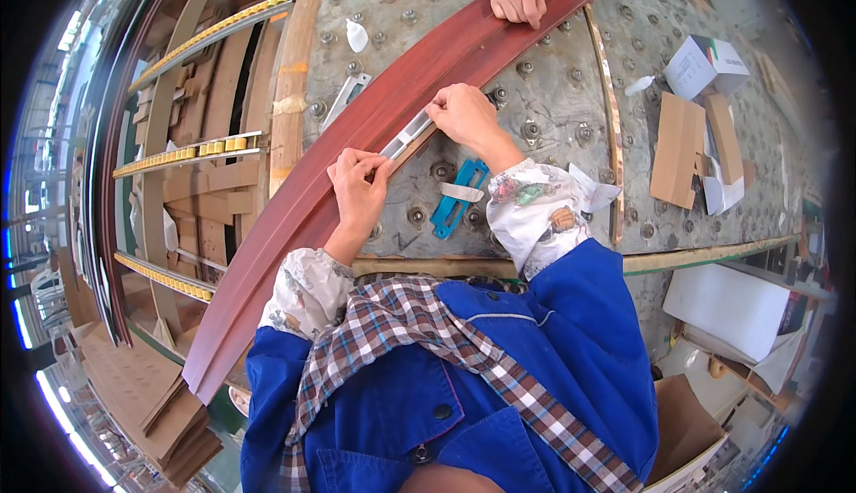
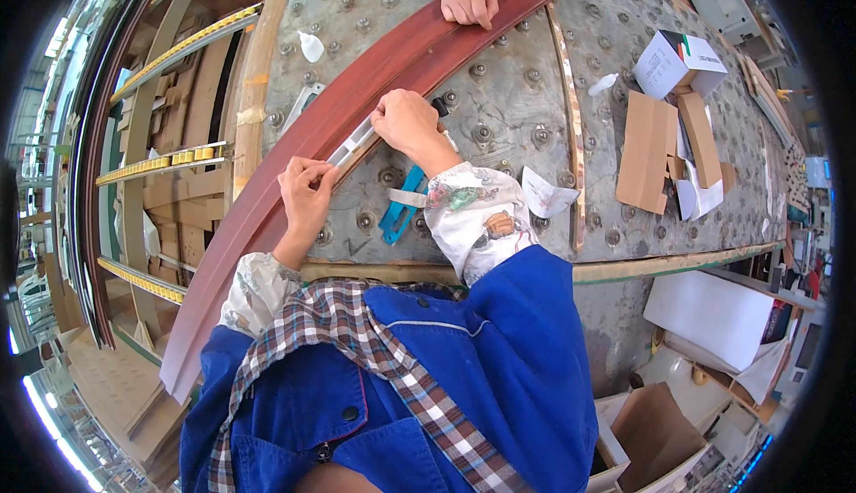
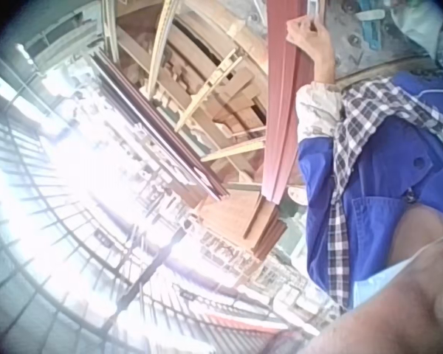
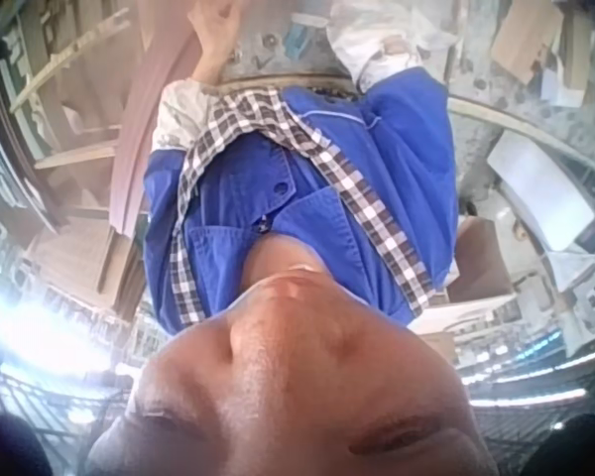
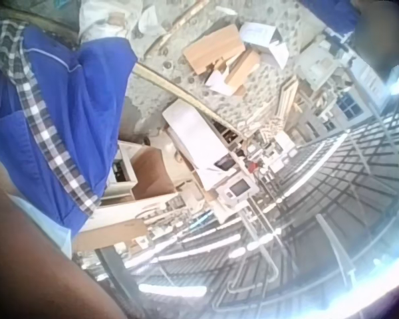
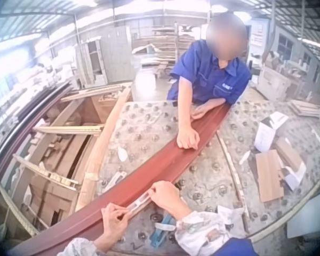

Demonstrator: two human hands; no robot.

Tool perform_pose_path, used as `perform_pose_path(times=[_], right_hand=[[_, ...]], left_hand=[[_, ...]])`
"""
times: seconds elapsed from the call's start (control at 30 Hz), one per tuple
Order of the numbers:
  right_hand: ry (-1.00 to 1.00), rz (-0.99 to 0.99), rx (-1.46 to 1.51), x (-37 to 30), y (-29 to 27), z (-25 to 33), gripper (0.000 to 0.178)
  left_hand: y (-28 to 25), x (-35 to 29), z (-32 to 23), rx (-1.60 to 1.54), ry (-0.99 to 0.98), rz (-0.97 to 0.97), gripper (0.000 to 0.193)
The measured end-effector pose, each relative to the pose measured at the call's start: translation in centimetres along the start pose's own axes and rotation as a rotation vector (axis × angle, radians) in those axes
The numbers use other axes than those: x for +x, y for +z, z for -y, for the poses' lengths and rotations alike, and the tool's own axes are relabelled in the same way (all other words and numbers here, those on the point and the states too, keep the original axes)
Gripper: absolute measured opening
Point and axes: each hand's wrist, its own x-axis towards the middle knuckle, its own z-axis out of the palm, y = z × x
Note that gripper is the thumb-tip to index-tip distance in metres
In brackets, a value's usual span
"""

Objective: The person fits a metal bracket into a rectangular cutout on a curved wooden piece. They repeatedly test the fit, adjust the bracket, and use a small tool to scrape or clean the edges of the cutout to ensure proper alignment.

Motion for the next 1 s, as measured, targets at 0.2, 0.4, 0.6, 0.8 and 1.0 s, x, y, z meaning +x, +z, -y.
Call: perform_pose_path(times=[0.2, 0.4, 0.6, 0.8, 1.0], right_hand=[[0.008, 0.019, 0.046, -0.1, -0.6, 0.6, 0.020], [0.024, -0.008, 0.034, 0.0, -0.2, 0.1, 0.021], [0.051, 0.028, -0.012, 0.0, -0.2, 0.3, 0.024], [0.030, 0.038, 0.018, 0.1, -0.4, 0.0, 0.022], [-0.006, 0.055, 0.022, 0.1, -0.6, -0.3, 0.022]], left_hand=[[0.0, -0.2, 0.0, -0.021, -0.032, -0.006, 0.006], [0.4, -0.1, 0.0, -0.009, -0.024, -0.014, 0.007], [0.6, -0.1, -0.2, 0.011, -0.008, -0.021, 0.007], [0.9, -0.2, -0.5, 0.025, -0.022, -0.018, 0.006], [1.0, -0.5, -0.4, 0.028, 0.017, -0.009, 0.006]])
